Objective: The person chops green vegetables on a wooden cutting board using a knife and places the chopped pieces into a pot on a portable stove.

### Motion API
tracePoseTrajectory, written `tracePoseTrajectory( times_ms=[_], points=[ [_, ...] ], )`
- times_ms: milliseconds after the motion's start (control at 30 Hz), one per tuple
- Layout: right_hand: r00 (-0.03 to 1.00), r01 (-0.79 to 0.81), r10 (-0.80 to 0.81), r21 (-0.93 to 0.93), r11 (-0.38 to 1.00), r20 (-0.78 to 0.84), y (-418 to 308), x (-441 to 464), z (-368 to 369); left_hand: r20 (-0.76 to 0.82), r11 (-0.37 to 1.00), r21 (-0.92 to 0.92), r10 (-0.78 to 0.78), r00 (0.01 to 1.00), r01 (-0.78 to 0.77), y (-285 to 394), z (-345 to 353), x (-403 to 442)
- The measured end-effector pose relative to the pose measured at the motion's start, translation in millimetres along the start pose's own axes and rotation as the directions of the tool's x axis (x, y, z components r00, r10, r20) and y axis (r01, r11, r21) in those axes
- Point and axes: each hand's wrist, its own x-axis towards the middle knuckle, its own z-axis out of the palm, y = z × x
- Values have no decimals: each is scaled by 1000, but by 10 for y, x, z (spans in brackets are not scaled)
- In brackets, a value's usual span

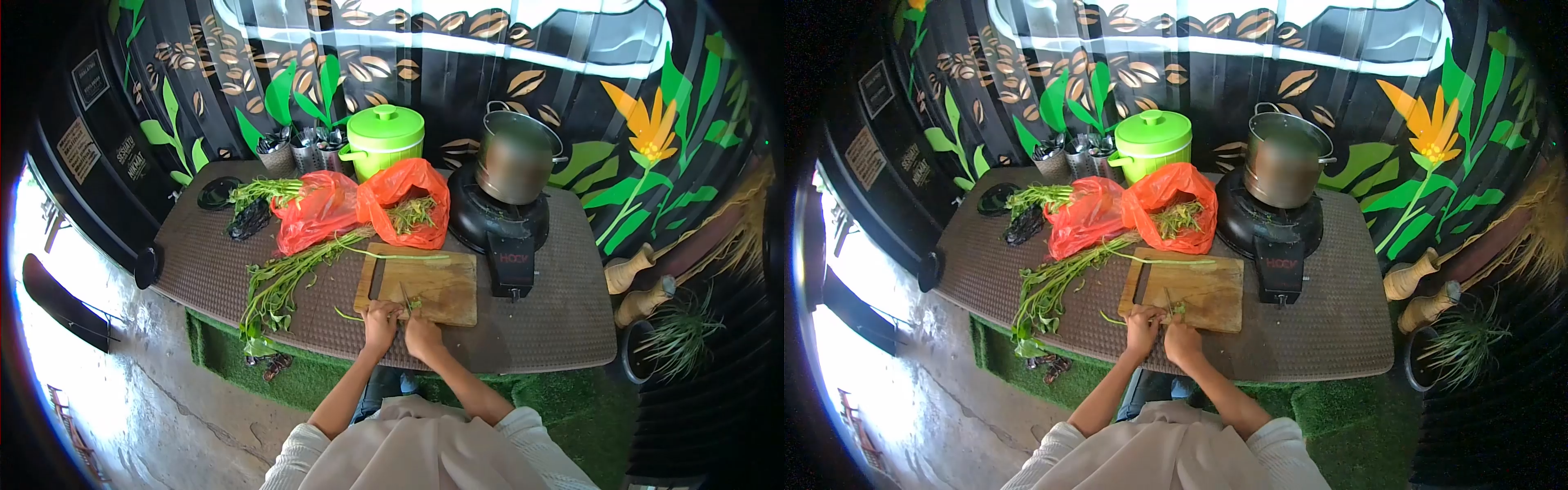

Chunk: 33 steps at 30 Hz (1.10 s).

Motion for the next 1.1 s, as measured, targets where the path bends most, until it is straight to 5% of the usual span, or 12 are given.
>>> tracePoseTrajectory(
  times_ms=[233,400,667,733,867,1000,1100],
  points=[
    [999,34,-37,112,993,24,53,162,58,47,999,41,-13,999,11,31,-31,5],
    [997,-64,68,79,995,-41,-97,-75,114,45,981,-129,-137,990,142,-94,17,71],
    [991,64,-63,7,998,-114,31,51,193,34,982,-137,-124,992,127,-129,18,99],
    [998,-60,58,76,995,28,-111,-59,45,37,979,-155,-128,991,132,-120,15,75],
    [997,62,-64,38,997,34,45,159,96,20,986,-149,-66,998,69,-123,-5,41],
    [999,-6,5,27,1000,38,-95,-10,46,-4,990,-136,-24,1000,23,-95,-33,48],
    [998,-19,23,77,997,-54,-107,16,123,62,966,-213,-139,988,149,-134,-10,66]
  ],
)
